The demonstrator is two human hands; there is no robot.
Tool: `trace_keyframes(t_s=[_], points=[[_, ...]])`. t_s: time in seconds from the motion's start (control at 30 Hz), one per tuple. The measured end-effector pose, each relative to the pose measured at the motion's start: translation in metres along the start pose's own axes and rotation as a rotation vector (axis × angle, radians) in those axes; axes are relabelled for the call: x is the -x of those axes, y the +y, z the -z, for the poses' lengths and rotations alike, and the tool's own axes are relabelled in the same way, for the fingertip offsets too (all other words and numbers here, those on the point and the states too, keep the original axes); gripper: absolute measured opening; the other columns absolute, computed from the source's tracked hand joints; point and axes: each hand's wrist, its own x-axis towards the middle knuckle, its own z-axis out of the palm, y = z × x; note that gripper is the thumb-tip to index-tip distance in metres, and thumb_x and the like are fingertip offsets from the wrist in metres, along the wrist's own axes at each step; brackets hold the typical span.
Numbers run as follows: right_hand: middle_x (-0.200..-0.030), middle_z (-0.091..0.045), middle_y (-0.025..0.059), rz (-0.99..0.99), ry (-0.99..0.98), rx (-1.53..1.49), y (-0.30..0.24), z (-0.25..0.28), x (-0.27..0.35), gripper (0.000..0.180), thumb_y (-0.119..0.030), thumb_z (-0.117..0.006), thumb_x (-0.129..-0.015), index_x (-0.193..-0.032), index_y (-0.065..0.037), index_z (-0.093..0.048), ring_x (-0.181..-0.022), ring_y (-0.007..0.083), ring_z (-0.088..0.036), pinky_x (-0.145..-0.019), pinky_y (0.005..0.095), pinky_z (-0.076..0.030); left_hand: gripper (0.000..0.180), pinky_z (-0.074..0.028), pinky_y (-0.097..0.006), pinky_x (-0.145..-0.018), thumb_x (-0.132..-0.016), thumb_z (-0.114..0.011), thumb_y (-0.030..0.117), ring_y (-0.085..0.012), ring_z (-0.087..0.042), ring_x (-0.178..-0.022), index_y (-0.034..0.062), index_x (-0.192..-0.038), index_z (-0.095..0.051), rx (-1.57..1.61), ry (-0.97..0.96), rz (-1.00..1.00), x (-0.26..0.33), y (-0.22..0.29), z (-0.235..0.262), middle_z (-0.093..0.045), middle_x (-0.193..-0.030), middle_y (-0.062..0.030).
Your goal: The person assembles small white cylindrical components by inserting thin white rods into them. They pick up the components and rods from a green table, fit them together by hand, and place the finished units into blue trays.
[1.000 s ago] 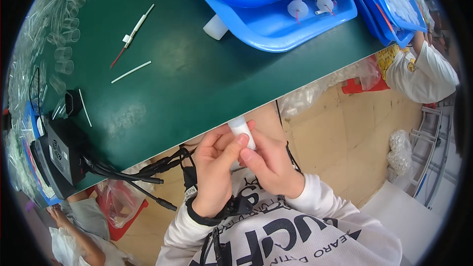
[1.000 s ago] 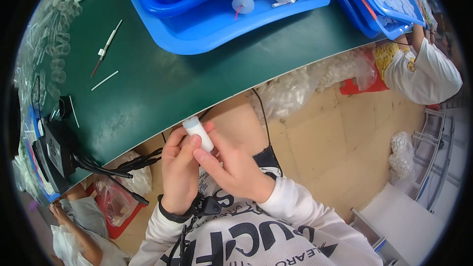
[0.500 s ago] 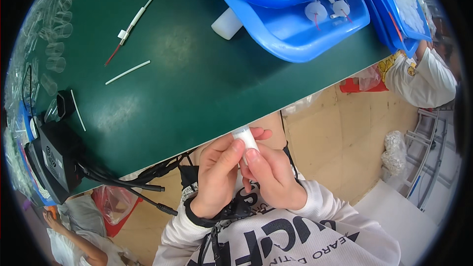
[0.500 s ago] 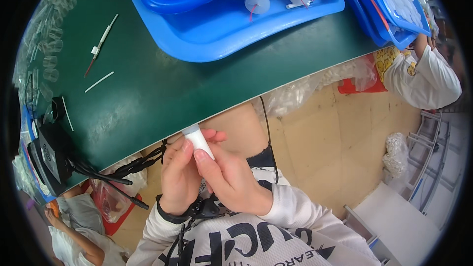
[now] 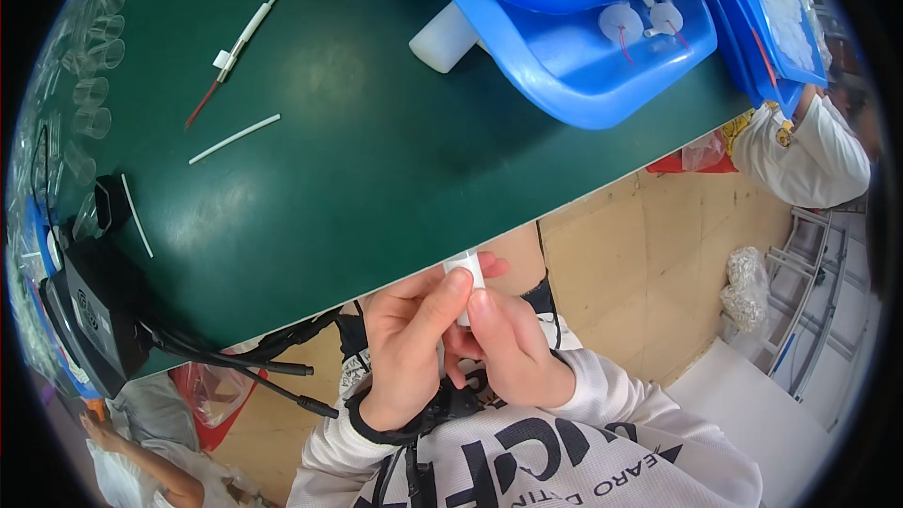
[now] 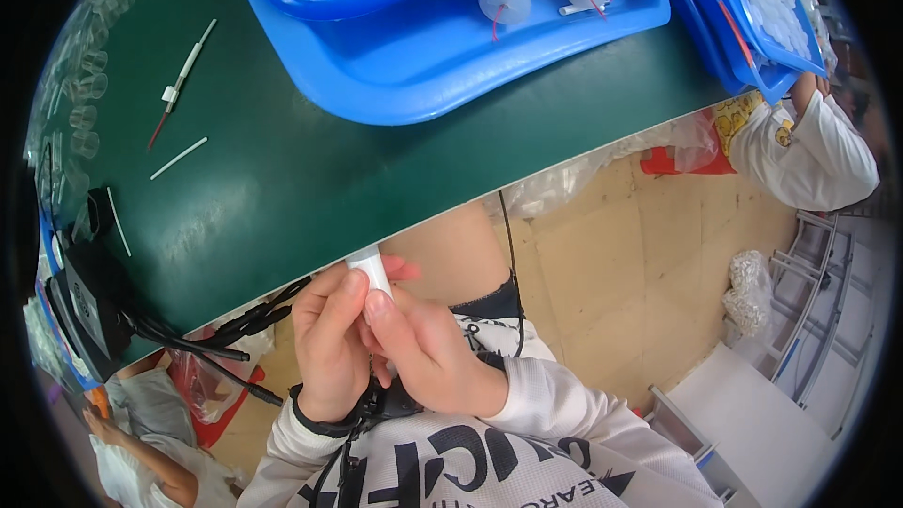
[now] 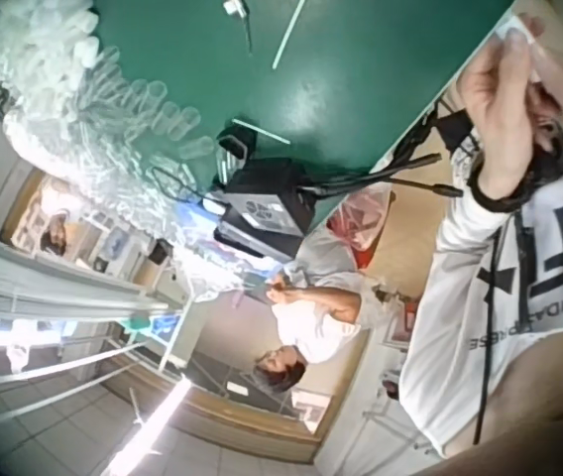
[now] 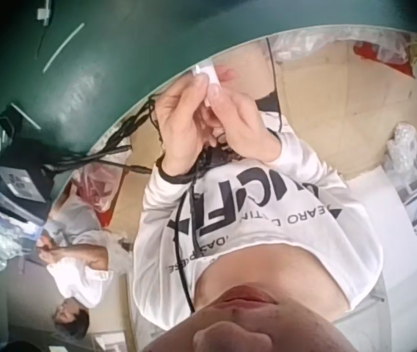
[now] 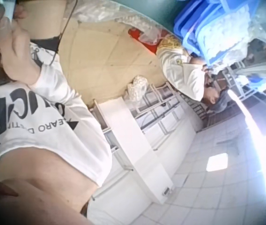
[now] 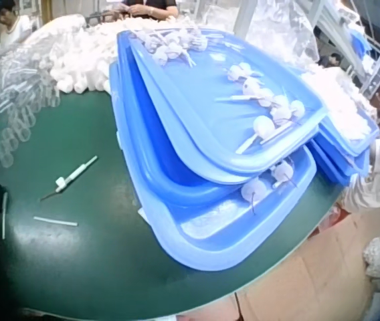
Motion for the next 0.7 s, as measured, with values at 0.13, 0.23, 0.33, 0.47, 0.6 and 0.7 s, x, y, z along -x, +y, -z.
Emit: trace_keyframes(t_s=[0.13, 0.23, 0.33, 0.47, 0.6, 0.7], points=[[-0.064, -0.046, 0.0022, 0.019, -0.047, 0.132, -0.001, 0.012, -0.004, 0.040, -0.032, -0.030, -0.098, -0.081, -0.002, -0.049, -0.056, 0.0100, -0.047, -0.048, 0.0230, -0.041, 0.028, -0.044, -0.018, -0.042, -0.090, -0.052, 0.017, -0.0095, -0.058, -0.057, -0.0051, -0.107, -0.057, -0.013, 0.021, -0.055, 0.000, -0.002, -0.002, -0.063, -0.099, -0.0146], [-0.065, -0.051, 0.0022, 0.214, 0.021, 0.488, -0.008, 0.039, -0.005, 0.036, -0.033, -0.042, -0.094, -0.090, 0.000, -0.055, -0.058, 0.0104, -0.048, -0.052, 0.0243, -0.040, 0.024, -0.048, -0.022, -0.053, -0.088, -0.056, 0.012, -0.0121, -0.060, -0.063, -0.0050, -0.105, -0.056, -0.192, 0.025, -0.316, 0.002, -0.011, 0.000, -0.063, -0.096, -0.0115], [-0.071, -0.057, 0.0028, 0.423, 0.237, 0.478, -0.017, 0.062, 0.004, 0.030, -0.026, -0.059, -0.085, -0.098, 0.000, -0.058, -0.065, 0.0095, -0.053, -0.056, 0.0238, -0.042, 0.024, -0.049, -0.024, -0.060, -0.083, -0.062, 0.006, -0.0142, -0.061, -0.071, -0.0042, -0.103, -0.056, -0.445, 0.049, -0.424, 0.010, -0.018, -0.002, -0.063, -0.092, -0.0095], [-0.090, -0.063, 0.0075, 0.428, 0.183, 0.431, -0.015, 0.047, 0.003, 0.027, -0.008, -0.067, -0.079, -0.103, 0.002, -0.059, -0.079, 0.0101, -0.060, -0.068, 0.0249, -0.050, 0.031, -0.050, -0.024, -0.066, -0.077, -0.068, 0.003, -0.0150, -0.062, -0.078, -0.0028, -0.105, -0.055, -0.892, 0.021, -0.586, 0.011, -0.018, -0.015, -0.062, -0.091, -0.0101], [-0.102, -0.062, 0.0108, 0.465, 0.254, -0.011, -0.004, 0.054, 0.011, 0.022, -0.004, -0.059, -0.085, -0.106, 0.004, -0.058, -0.086, 0.0150, -0.061, -0.077, 0.0265, -0.050, 0.040, -0.050, -0.028, -0.079, -0.074, -0.064, -0.009, -0.0204, -0.060, -0.093, -0.0045, -0.110, -0.047, -0.525, -0.031, -0.640, 0.016, -0.030, -0.017, -0.057, -0.103, -0.0166], [-0.105, -0.061, 0.0116, 0.499, 0.285, -0.211, 0.004, 0.050, 0.017, 0.022, -0.003, -0.059, -0.085, -0.105, 0.006, -0.057, -0.089, 0.0155, -0.060, -0.080, 0.0276, -0.049, 0.033, -0.048, -0.033, -0.087, -0.075, -0.060, -0.013, -0.0254, -0.058, -0.099, -0.0039, -0.103, -0.045, -0.534, -0.036, -0.761, 0.013, -0.035, -0.022, -0.056, -0.105, -0.0220]])
